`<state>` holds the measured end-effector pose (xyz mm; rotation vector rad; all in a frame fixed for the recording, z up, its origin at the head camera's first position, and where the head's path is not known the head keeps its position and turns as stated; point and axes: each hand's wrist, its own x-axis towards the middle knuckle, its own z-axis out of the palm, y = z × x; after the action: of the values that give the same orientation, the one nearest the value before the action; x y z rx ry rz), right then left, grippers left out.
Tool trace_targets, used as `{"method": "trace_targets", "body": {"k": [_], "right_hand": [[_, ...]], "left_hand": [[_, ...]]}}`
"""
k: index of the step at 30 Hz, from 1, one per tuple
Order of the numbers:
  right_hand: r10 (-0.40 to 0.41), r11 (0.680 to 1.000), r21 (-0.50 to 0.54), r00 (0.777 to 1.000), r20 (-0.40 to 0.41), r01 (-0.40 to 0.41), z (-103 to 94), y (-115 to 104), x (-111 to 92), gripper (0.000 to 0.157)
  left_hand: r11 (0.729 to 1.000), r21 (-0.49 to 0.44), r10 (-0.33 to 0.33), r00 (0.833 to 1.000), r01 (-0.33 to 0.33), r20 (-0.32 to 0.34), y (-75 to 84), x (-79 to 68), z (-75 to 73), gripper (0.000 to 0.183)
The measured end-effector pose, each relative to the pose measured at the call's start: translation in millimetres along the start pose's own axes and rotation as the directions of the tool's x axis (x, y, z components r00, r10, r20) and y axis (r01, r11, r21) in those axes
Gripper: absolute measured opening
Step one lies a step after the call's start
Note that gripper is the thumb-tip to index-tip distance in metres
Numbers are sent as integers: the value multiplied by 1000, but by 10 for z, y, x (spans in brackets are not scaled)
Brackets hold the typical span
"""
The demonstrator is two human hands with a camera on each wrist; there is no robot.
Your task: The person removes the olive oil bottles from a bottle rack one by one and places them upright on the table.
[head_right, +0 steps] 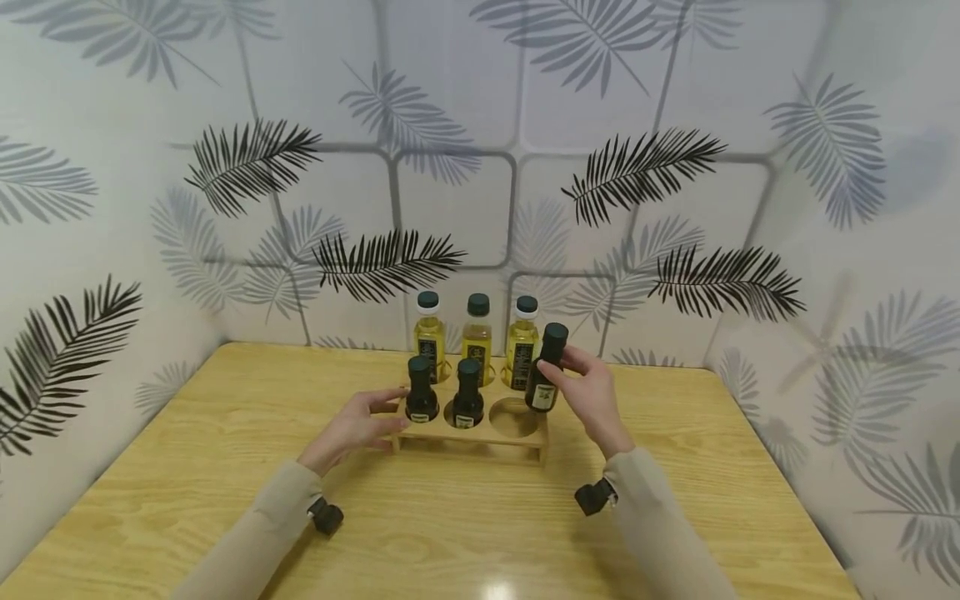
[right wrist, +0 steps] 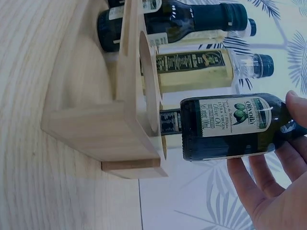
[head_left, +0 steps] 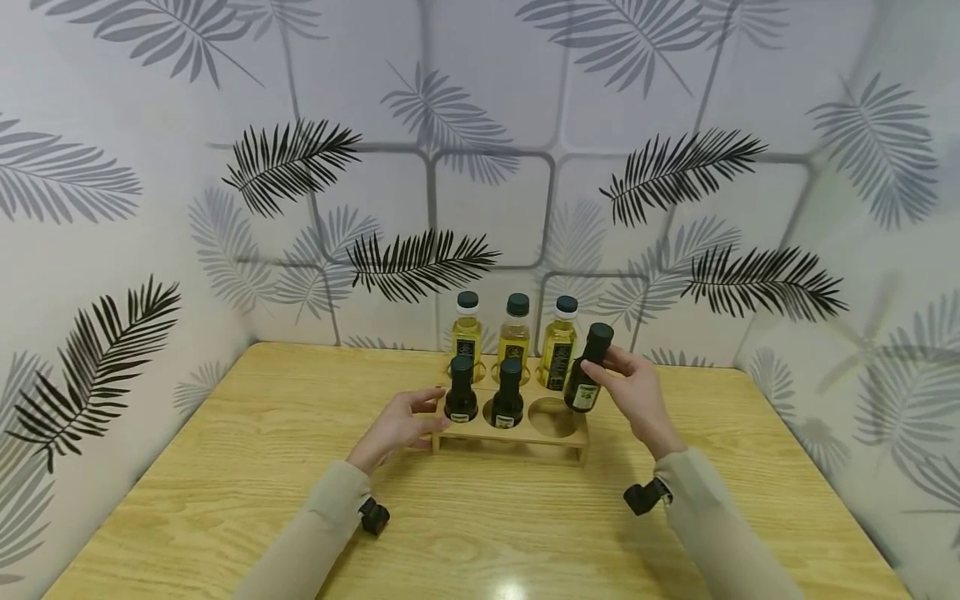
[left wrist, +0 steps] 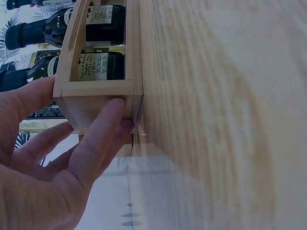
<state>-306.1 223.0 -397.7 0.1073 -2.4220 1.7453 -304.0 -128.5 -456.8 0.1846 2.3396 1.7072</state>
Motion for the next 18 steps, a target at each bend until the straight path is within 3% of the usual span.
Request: {"method": "trace_targets", "body": {"k": [10,18], "right_hand": [[6,1000,-13,1000,-27,-6,-124,6,73,56],[5,999,-33,999,-43,-7,-197,135,139,54]], "left_hand": [[1000,0,22,1000,-22,7,-14,13,-30,61],[998,14,62,998,-62,8,-22,19,-21,60]]}}
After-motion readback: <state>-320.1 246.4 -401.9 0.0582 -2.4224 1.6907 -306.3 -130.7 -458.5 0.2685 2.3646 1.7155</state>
